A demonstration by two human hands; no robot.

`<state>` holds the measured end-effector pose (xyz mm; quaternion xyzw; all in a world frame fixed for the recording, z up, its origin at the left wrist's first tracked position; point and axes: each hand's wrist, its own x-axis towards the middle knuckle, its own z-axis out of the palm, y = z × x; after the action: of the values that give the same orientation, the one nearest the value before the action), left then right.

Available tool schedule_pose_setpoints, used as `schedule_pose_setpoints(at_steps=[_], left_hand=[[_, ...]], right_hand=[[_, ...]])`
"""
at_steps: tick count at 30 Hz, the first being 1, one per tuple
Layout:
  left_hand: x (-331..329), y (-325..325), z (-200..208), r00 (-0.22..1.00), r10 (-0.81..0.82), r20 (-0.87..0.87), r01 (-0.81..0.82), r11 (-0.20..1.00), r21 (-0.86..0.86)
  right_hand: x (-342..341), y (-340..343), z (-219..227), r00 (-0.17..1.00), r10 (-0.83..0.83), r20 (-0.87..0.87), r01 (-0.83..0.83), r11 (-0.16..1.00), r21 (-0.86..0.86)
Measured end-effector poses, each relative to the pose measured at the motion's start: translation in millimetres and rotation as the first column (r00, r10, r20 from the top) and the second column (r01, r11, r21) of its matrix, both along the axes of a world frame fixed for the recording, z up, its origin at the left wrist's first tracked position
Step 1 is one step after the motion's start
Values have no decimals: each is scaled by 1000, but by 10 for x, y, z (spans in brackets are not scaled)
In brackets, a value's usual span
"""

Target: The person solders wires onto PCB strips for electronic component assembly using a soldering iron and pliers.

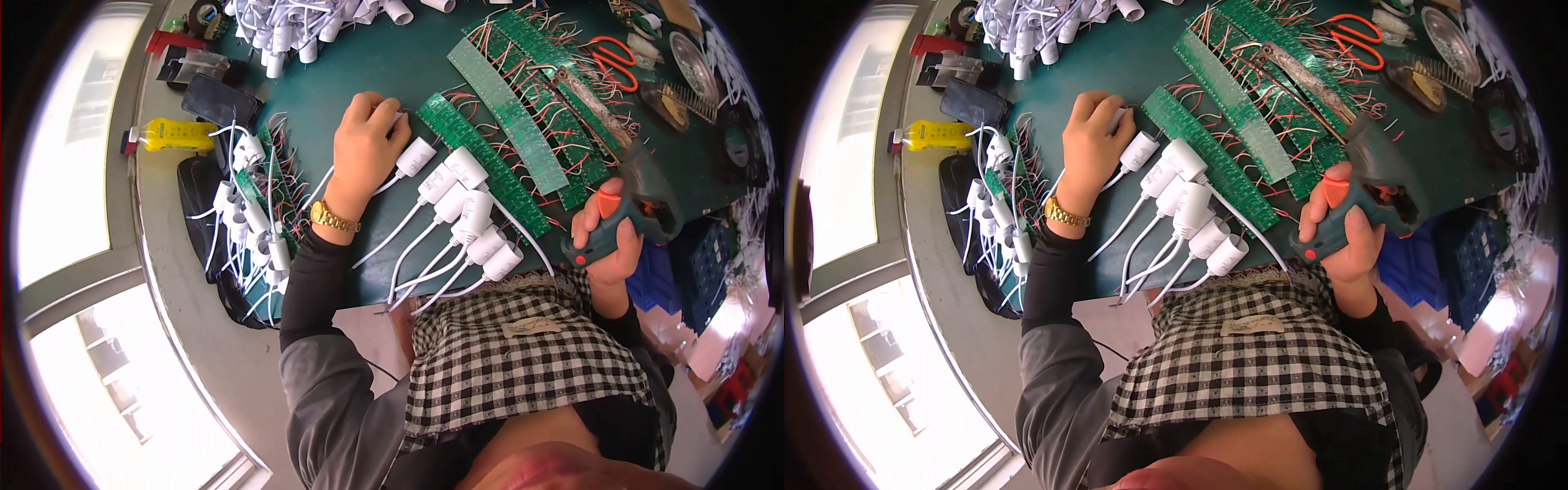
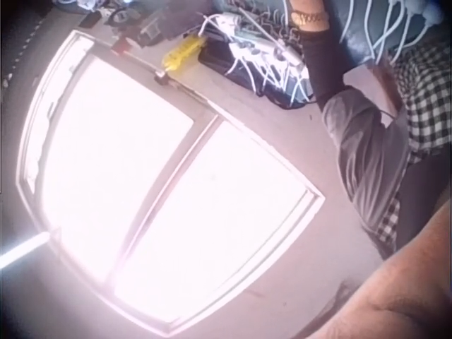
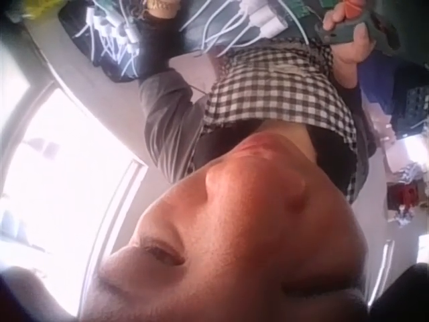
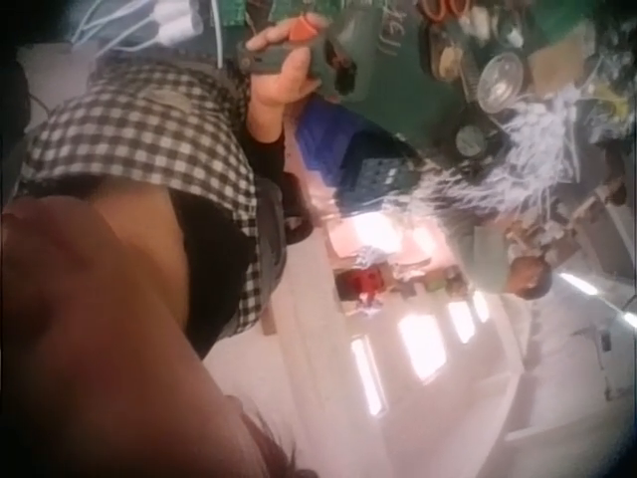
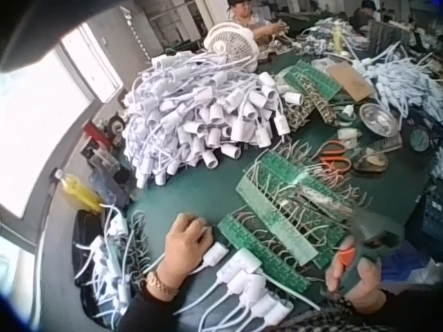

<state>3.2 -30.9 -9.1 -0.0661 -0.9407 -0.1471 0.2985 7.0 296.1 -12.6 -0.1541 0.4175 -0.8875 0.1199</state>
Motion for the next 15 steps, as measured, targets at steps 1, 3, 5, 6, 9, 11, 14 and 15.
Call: schedule_pose_setpoints(at_steps=[1, 3, 5, 6, 9, 11, 14, 15], left_hand=[[6, 12, 8, 1000, 3, 9, -3, 1000, 12], [-1, 33, 17, 1000, 11, 23, -11, 1000, 23], [-32, 43, 10, 998, -10, -62, 12, 1000, 22], [-33, 30, 3, 998, -7, -58, 9, 1000, 23], [-42, 10, -10, 998, -43, -39, 43, 999, 15], [-57, 23, -17, 998, -51, -45, 51, 999, 2], [-76, 40, -18, 999, -17, -43, 20, 997, 76], [-74, 42, -26, 999, -17, -42, 20, 997, 77]], right_hand=[[2, 5, 4, 1000, -1, 5, 1, 1000, -1], [0, 11, -2, 1000, 2, 14, -2, 1000, -3], [-7, 20, -13, 1000, -8, 2, 8, 1000, -8], [-6, 20, -12, 1000, -5, 5, 5, 1000, -8], [-6, 27, -10, 1000, -9, 7, 9, 1000, 7], [0, 35, -17, 1000, 9, 14, -9, 1000, -7], [5, 30, -2, 1000, 8, 26, -8, 1000, -8], [5, 34, -1, 1000, 8, 27, -7, 1000, -7]])
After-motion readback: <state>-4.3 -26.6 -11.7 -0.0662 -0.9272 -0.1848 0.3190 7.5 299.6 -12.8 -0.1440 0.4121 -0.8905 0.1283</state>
